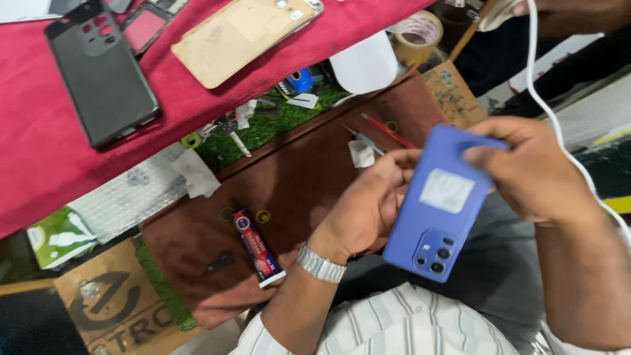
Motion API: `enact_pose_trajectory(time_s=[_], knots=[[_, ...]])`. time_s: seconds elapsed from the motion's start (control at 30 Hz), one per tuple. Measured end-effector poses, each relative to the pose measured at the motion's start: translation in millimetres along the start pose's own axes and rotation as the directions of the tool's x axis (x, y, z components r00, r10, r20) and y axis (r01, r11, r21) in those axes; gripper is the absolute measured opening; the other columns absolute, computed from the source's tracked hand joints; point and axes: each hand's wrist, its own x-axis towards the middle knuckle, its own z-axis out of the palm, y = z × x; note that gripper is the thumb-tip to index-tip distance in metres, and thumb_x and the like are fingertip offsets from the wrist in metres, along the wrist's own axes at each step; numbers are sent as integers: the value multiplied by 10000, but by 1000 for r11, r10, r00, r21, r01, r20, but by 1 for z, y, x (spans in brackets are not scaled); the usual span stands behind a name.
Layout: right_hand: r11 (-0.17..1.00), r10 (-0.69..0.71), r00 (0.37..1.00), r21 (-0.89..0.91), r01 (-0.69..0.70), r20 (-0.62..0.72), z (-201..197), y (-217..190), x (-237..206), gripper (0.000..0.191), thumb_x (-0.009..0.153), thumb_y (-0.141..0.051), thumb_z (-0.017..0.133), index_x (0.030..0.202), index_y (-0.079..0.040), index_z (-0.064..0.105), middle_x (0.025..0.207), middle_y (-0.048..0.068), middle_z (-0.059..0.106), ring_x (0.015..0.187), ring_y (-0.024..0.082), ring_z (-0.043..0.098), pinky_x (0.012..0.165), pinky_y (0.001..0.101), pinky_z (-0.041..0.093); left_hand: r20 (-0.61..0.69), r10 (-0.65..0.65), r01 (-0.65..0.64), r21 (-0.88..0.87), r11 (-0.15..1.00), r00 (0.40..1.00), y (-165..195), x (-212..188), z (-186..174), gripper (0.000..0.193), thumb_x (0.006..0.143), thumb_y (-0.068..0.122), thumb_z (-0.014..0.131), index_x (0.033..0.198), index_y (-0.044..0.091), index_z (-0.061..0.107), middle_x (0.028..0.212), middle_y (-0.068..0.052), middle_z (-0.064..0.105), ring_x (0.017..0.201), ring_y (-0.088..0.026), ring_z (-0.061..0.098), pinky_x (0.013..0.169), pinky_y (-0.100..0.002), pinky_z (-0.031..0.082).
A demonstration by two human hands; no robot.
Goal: The person disassembles a smartphone, removes the back cover, and then reassembles it. They use various tools to pry open the device and apply adhesive to the edges before closing it back up.
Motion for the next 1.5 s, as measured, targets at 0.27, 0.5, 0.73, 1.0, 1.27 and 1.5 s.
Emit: enact_pose_trajectory(time_s=[0.27,0.5,0.73,1.0,1.27,1.5], knots=[[869,-347,896,264,419,-278,50,-7,-11,207,1118,-36,590,1297,33,666,1107,126,711,970,170,697,923,306,602,-159,218,-147,366,919,963,-15,0,11,418,1032,157,744,1345,-74,591,1165,-107,691,1008,-172,678,896,-348,580],[846,-351,905,334,416,-238,69,-12,-43,277,985,25,646,1250,-13,575,1034,142,728,888,170,731,764,280,615,-186,375,-292,360,886,908,-4,-4,21,343,965,155,784,1234,13,624,1102,-71,709,987,-142,694,907,-322,583],[901,-414,870,18,434,-268,71,-16,-60,165,1019,9,690,1177,49,668,978,125,743,824,123,712,691,242,588,-213,297,-230,291,929,931,-5,-8,33,343,963,155,778,1219,-30,643,1068,-110,732,939,-177,720,849,-350,611],[906,-419,863,-66,418,-284,74,-17,-60,163,984,5,722,1140,41,688,960,107,749,796,83,696,692,219,585,-208,313,-229,350,908,927,-1,-10,38,321,985,163,758,1218,-38,663,1072,-107,733,940,-161,714,851,-339,610],[886,-461,838,-91,455,-292,80,-13,-57,178,999,12,726,1167,52,683,1038,110,751,918,73,699,807,212,595,-189,348,-241,431,870,918,-1,-10,36,326,998,169,748,1227,-52,681,1087,-106,738,968,-144,704,882,-303,589],[900,-433,848,-85,428,-307,80,-10,-55,173,997,9,722,1161,52,686,1028,116,755,889,73,696,768,206,586,-195,382,-252,480,841,903,-3,-9,37,321,993,156,743,1231,-49,679,1095,-107,735,971,-139,700,884,-297,588]])
